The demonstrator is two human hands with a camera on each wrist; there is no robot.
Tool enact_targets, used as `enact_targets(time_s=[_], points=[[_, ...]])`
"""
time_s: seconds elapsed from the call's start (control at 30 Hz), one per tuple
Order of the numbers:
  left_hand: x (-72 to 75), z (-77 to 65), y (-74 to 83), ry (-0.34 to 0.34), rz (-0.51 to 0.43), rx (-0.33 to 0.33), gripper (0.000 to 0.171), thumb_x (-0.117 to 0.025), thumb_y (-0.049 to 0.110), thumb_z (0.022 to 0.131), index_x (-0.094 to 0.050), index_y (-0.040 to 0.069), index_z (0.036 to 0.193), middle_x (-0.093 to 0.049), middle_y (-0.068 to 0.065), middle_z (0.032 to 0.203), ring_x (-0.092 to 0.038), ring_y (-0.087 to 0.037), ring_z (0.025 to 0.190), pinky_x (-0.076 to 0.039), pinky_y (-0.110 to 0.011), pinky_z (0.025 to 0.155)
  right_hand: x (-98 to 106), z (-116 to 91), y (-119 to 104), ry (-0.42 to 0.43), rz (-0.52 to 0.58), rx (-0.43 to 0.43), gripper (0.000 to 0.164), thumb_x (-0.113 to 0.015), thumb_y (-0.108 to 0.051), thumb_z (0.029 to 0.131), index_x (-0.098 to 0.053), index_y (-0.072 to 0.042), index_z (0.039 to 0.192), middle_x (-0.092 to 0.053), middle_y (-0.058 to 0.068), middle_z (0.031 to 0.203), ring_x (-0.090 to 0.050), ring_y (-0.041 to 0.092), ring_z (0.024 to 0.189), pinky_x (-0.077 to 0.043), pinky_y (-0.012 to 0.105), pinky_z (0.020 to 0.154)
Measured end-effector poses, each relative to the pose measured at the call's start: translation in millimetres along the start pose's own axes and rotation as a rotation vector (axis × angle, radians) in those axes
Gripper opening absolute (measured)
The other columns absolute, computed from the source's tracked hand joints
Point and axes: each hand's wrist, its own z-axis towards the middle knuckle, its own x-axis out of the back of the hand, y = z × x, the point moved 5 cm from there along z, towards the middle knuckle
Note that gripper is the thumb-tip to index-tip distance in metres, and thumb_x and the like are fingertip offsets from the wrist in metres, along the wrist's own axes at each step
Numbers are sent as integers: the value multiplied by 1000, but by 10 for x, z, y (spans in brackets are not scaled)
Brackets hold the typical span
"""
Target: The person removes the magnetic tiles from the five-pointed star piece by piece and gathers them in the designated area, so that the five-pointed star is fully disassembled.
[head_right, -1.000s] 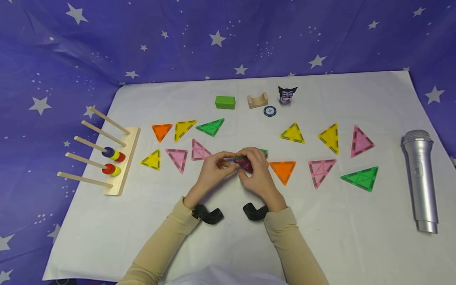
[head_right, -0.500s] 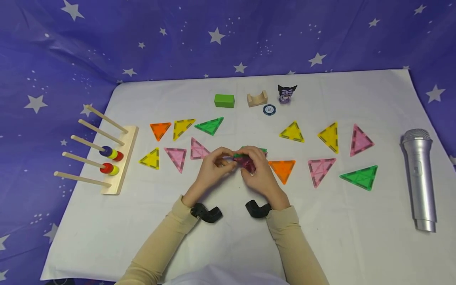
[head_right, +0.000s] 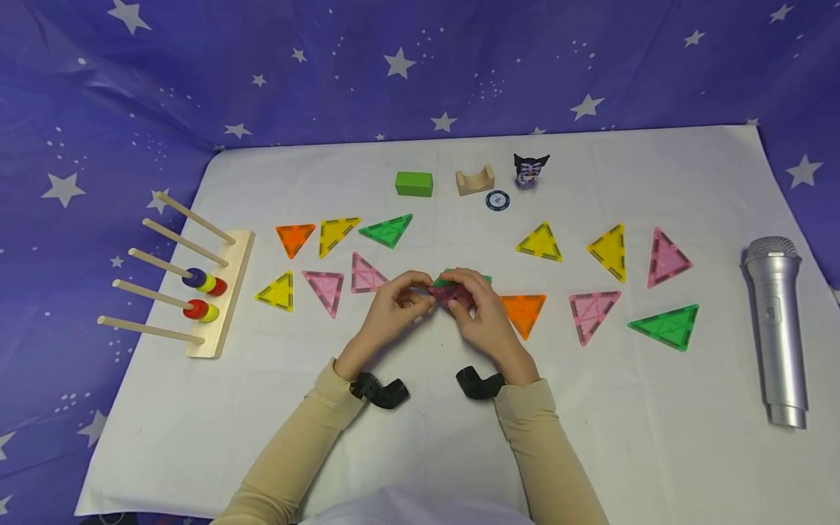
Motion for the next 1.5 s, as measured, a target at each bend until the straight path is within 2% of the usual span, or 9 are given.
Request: enact_targets(time_s=[0.23, 0.47, 0.57, 0.73, 0.83, 0.93, 1.27, 1.4, 1.5], points=[[-25, 6, 30, -36, 64, -3, 18, -59, -5, 82, -56, -6, 100, -62, -21, 91, -60, -29, 67, -47, -34, 62, 1, 4, 21, -18, -15, -58, 33, -55, 15, 81, -52, 12, 114, -47, 25, 120, -44, 32, 109, -42, 40, 82], [-15, 11, -18, -23, 83, -3, 14, -61, -6, 81, -56, -6, 94, -65, -19, 88, -62, -24, 68, -47, -26, 62, -1, 9, 49, -18, -36, -60, 34, -57, 14, 80, -53, 10, 114, -48, 24, 120, -45, 32, 103, -41, 34, 74], [7, 11, -90, -17, 31, 36, 11, -60, -5, 81, -58, -4, 92, -66, -18, 78, -54, -15, 56, -41, -23, 57, -13, -1, 180, -24, -37, -78, 37, -60, 11, 80, -54, 4, 116, -49, 19, 122, -44, 29, 103, -40, 32, 75], [22, 14, -325, -14, -45, 122, 9, -59, 2, 82, -61, 3, 91, -55, -10, 52, -32, -7, 44, -29, -23, 49, -40, -26, 399, -52, -72, -137, 42, -69, -5, 79, -55, -8, 119, -49, 6, 125, -39, 21, 118, -33, 36, 94], [26, 14, -452, -18, -43, 151, 10, -59, 6, 83, -62, 7, 92, -46, -6, 46, -30, -8, 42, -27, -23, 47, -52, -29, 428, -69, -90, -147, 47, -73, -14, 77, -55, -13, 120, -49, 3, 125, -39, 20, 121, -29, 41, 99], [49, 14, -468, -19, -50, 173, 9, -60, 7, 83, -62, 10, 92, -49, -5, 46, -35, -9, 42, -29, -22, 46, -53, -31, 432, -75, -87, -161, 48, -73, -16, 77, -54, -14, 121, -48, 2, 126, -40, 21, 120, -30, 43, 99], [319, 44, -461, 10, -9, 264, 15, -59, 6, 83, -63, 4, 98, -48, -19, 50, -31, -10, 40, -23, -22, 42, -12, -46, 434, -41, 5, -206, 50, -70, -6, 78, -51, -5, 124, -49, 14, 123, -43, 29, 113, -31, 46, 95], [463, 73, -423, 66, 34, 285, 14, -59, 6, 82, -63, 7, 95, -52, -23, 54, -29, -8, 39, -21, -21, 40, -17, -47, 437, -51, -15, -217, 49, -70, -9, 79, -52, -8, 124, -50, 11, 123, -44, 25, 113, -32, 43, 95], [550, 141, -395, 139, 13, 282, 15, -59, 4, 82, -62, 5, 96, -58, -23, 60, -36, -9, 40, -25, -21, 40, -21, -49, 449, -61, -35, -223, 49, -70, -9, 79, -52, -9, 124, -49, 11, 123, -44, 25, 112, -33, 43, 95]])
